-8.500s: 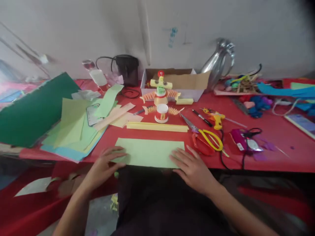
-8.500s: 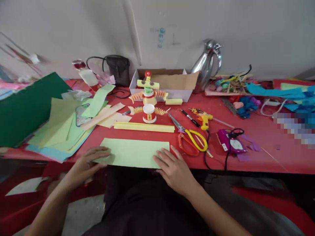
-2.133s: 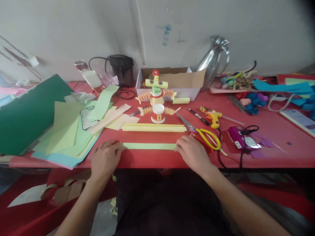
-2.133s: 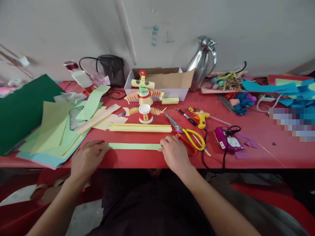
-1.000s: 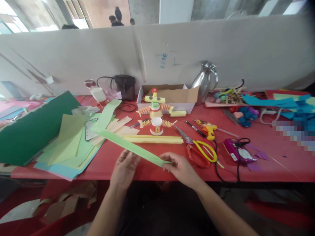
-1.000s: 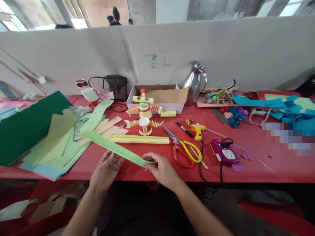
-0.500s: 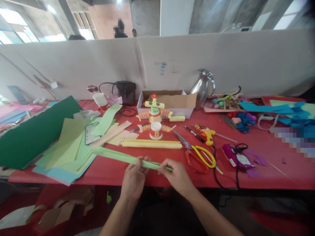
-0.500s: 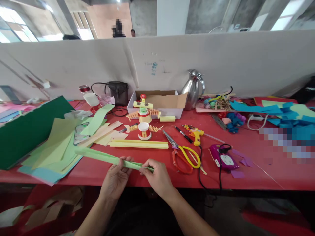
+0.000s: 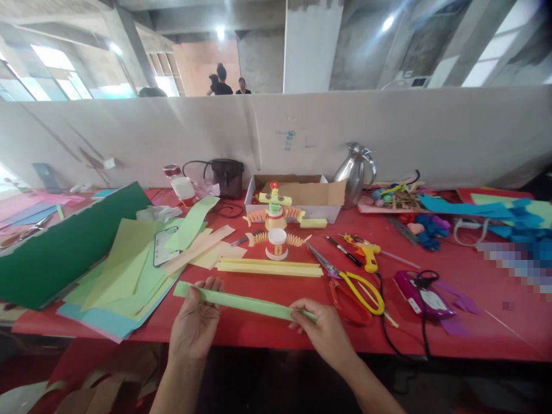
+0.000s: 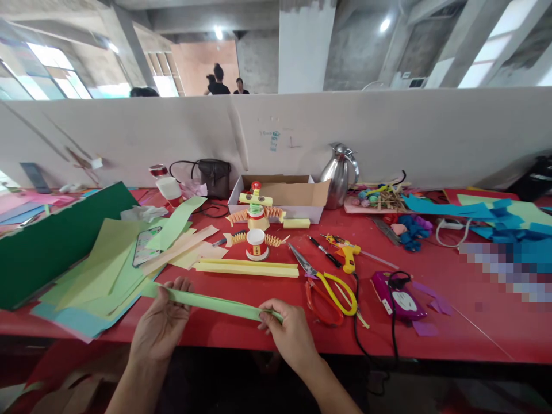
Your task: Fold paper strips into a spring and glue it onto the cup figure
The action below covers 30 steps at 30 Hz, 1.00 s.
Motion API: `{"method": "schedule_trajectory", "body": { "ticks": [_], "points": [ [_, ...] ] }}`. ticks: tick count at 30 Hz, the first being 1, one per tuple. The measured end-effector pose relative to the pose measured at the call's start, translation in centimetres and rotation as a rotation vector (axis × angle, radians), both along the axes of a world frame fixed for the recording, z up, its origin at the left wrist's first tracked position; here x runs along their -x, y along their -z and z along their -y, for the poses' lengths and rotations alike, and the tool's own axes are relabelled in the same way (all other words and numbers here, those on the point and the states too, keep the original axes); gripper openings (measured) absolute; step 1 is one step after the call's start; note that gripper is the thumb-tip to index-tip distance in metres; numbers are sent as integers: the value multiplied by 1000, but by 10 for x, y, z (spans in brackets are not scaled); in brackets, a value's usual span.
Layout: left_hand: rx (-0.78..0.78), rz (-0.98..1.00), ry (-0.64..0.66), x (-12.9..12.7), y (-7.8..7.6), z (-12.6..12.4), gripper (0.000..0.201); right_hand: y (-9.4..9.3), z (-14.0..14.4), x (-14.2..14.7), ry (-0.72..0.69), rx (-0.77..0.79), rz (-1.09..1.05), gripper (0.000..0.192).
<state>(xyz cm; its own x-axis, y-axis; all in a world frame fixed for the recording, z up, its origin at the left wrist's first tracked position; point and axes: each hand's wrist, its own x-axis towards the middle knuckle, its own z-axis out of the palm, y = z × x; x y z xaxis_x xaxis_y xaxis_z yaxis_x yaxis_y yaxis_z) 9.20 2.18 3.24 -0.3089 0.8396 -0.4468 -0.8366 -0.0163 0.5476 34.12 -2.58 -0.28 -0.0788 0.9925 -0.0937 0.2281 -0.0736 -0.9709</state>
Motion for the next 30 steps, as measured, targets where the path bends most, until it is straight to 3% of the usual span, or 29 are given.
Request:
{"method": "schedule_trajectory", "body": {
  "ticks": [7, 12, 15, 18, 21, 24, 27, 30],
  "points": [
    [-85, 39, -63, 9, 5, -3, 41, 1, 0, 4, -37, -33, 56, 29],
    [-157, 54, 225, -21, 22, 9, 38, 1, -4, 11, -19, -74, -14, 31],
    [-180, 68, 384, -47, 30, 18, 24, 3, -2, 20, -36, -75, -43, 32],
    [-252, 56, 380, -55, 25, 18, 17, 4, 6, 25, -68, -47, -51, 32],
    [-369, 91, 333, -43, 8, 9, 17, -14, 2, 7, -75, -108, 45, 30],
    [-437, 135, 341, -27, -5, -4, 14, -54, -42, -42, 64, -278, 178, 27],
    [-382, 117, 381, -22, -3, -15, 12, -94, -124, -107, 366, -396, 329, 27],
    [-310, 99, 401, -25, 5, -23, 11, -109, -207, -154, 606, -242, 601, 26]
  ]
}}
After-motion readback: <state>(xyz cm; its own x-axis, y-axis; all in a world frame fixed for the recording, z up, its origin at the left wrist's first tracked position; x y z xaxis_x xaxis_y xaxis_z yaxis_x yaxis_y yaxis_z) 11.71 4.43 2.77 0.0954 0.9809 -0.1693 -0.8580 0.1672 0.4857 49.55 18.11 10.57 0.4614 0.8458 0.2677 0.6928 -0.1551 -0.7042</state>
